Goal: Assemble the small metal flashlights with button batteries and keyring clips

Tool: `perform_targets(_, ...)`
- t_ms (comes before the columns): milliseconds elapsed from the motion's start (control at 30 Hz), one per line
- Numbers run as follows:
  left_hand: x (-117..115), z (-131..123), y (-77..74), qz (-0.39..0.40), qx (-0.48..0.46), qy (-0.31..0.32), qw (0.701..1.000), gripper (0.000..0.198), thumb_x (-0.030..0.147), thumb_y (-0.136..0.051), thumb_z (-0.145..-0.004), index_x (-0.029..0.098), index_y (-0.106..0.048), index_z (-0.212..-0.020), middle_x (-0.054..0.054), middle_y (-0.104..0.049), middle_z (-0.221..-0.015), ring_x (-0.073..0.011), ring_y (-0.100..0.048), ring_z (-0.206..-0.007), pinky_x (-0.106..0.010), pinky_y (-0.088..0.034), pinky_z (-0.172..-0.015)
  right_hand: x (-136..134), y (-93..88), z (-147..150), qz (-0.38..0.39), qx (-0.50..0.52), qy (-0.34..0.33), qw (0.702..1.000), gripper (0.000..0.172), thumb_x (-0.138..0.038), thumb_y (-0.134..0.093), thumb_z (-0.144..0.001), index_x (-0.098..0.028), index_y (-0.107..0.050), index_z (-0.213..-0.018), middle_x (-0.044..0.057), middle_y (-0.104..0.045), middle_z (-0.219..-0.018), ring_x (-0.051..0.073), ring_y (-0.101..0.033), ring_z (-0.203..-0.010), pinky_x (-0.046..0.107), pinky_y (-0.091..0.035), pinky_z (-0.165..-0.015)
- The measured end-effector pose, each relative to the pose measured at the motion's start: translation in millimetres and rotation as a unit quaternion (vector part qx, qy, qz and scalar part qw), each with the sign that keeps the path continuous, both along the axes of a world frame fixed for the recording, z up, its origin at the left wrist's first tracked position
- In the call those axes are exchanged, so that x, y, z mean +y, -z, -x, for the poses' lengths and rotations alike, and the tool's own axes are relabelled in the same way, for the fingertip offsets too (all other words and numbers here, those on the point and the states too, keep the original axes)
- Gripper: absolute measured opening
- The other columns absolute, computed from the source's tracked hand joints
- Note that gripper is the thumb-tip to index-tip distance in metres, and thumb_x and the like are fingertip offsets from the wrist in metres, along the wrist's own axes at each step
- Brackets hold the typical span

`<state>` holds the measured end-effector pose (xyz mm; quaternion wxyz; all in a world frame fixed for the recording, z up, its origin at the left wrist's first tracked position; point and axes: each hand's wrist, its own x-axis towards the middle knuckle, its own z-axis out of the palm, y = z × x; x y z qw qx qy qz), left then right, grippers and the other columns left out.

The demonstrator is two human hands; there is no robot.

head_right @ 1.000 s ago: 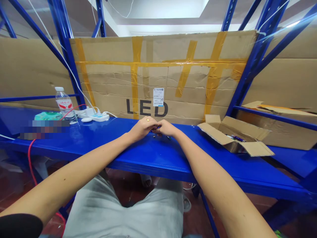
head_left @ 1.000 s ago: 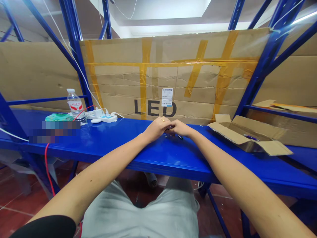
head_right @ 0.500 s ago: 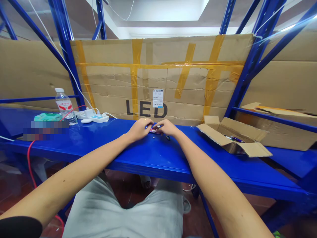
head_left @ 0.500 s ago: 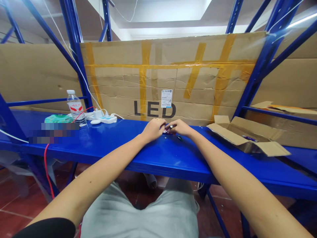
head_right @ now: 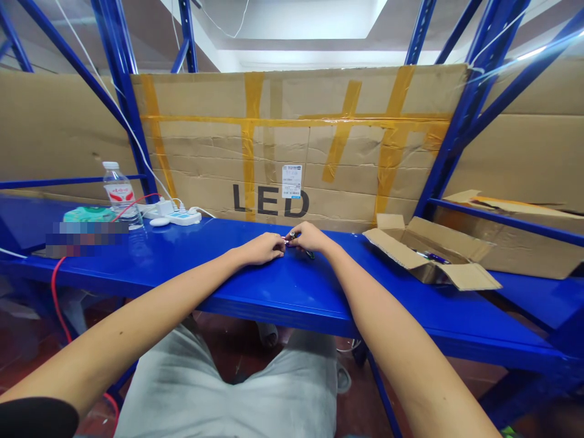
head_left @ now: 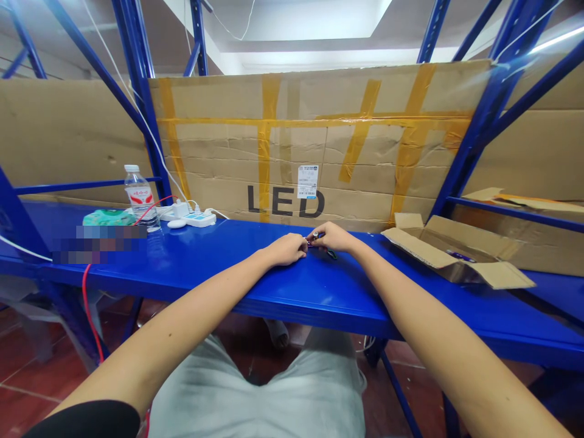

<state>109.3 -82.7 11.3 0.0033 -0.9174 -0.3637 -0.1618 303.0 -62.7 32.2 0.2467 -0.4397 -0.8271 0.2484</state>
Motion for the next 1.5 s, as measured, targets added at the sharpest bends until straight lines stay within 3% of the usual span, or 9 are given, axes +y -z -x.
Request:
perform_targets(133,-2,3,-5.7,-0.055,-0.13,-0.048,0.989,0.01,0.015,-0.059,-0.083,0.016,-0.069,-0.084,-0.006,-0.07,-0.086,-0.0184,-0.063,-0.081,-0.028,-0.047,-0.076,-4,-1.2,0,0.04,-0.02,0.008,0.999,0.02,-0.017,-0.065,-0.071,-0.012,-0.074,-0.089,-0.002,-0.059,-0.052,0.01,-0.051,-0.046,0.02,-0.041,-0.044)
perform_targets(267,-3,3,-10.2,-0.127,-0.246,-0.003,0.961,0.009,0.014,-0.057,-0.086,0.015,-0.066,-0.086,-0.005,-0.068,-0.083,-0.0163,-0.062,-0.079,-0.028,-0.048,-0.076,-9,-1.8,5,0.079,0.008,-0.017,0.997,0.014,-0.021,-0.072,-0.068,-0.014,-0.071,-0.08,0.0,-0.062,-0.056,0.013,-0.056,-0.049,0.023,-0.045,-0.046)
perform_targets(433,-4,-3,-7.9,-0.138,-0.21,0.084,0.964,0.016,0.01,-0.052,-0.087,0.015,-0.067,-0.091,-0.005,-0.068,-0.085,-0.0157,-0.062,-0.082,-0.028,-0.048,-0.078,-12,-2.4,7,0.075,0.013,-0.025,0.997,0.011,-0.023,-0.073,-0.071,-0.014,-0.067,-0.07,0.001,-0.061,-0.051,0.013,-0.058,-0.048,0.022,-0.045,-0.046)
perform_targets(567,-3,3,-11.8,-0.147,-0.179,0.062,0.971,0.021,0.011,-0.049,-0.087,0.015,-0.069,-0.092,-0.008,-0.069,-0.09,-0.0171,-0.063,-0.084,-0.029,-0.047,-0.079,-10,-1.9,6,0.077,0.014,-0.017,0.997,0.011,-0.024,-0.072,-0.072,-0.014,-0.067,-0.072,0.001,-0.062,-0.053,0.013,-0.057,-0.047,0.022,-0.045,-0.045)
perform_targets(667,2,21,-19.8,-0.115,-0.13,-0.006,0.985,0.019,0.016,-0.052,-0.083,0.017,-0.071,-0.087,-0.007,-0.071,-0.089,-0.0186,-0.063,-0.082,-0.029,-0.045,-0.075,-8,-1.3,5,0.085,0.013,-0.022,0.996,0.015,-0.025,-0.072,-0.072,-0.015,-0.069,-0.083,0.002,-0.067,-0.062,0.012,-0.058,-0.049,0.022,-0.045,-0.045)
perform_targets(767,8,42,-25.1,-0.003,-0.068,-0.062,0.996,0.015,0.027,-0.06,-0.079,0.018,-0.071,-0.077,-0.005,-0.07,-0.075,-0.0178,-0.061,-0.07,-0.027,-0.042,-0.064,-8,-0.3,5,0.096,-0.007,-0.023,0.995,0.02,-0.028,-0.073,-0.074,-0.015,-0.067,-0.088,0.002,-0.067,-0.063,0.012,-0.058,-0.048,0.022,-0.043,-0.042)
perform_targets(1000,13,51,-19.0,0.182,-0.072,-0.04,0.98,0.006,0.023,-0.07,-0.065,0.017,-0.069,-0.066,0.001,-0.064,-0.058,-0.013,-0.055,-0.054,-0.024,-0.036,-0.054,-4,5.3,8,0.108,0.026,-0.004,0.994,0.037,-0.025,-0.078,-0.07,-0.019,-0.048,-0.091,0.002,-0.07,-0.065,0.013,-0.057,-0.044,0.021,-0.041,-0.039)
perform_targets(1267,2,24,-18.7,0.037,-0.297,-0.015,0.954,0.017,0.028,-0.057,-0.081,0.015,-0.068,-0.078,-0.001,-0.066,-0.067,-0.0135,-0.056,-0.064,-0.025,-0.042,-0.063,-13,4.1,16,0.086,0.03,-0.022,0.996,0.035,-0.022,-0.075,-0.07,-0.021,-0.043,-0.086,0.001,-0.071,-0.072,0.01,-0.055,-0.044,0.02,-0.036,-0.038)
perform_targets(1500,4,19,-12.2,0.059,-0.278,0.03,0.958,0.014,0.025,-0.058,-0.08,0.015,-0.066,-0.074,0.0,-0.065,-0.066,-0.0124,-0.056,-0.064,-0.024,-0.042,-0.063,-9,8.2,17,-0.004,0.009,-0.037,0.999,0.015,-0.022,-0.067,-0.074,-0.018,-0.054,-0.081,-0.001,-0.068,-0.069,0.011,-0.054,-0.051,0.023,-0.04,-0.051)
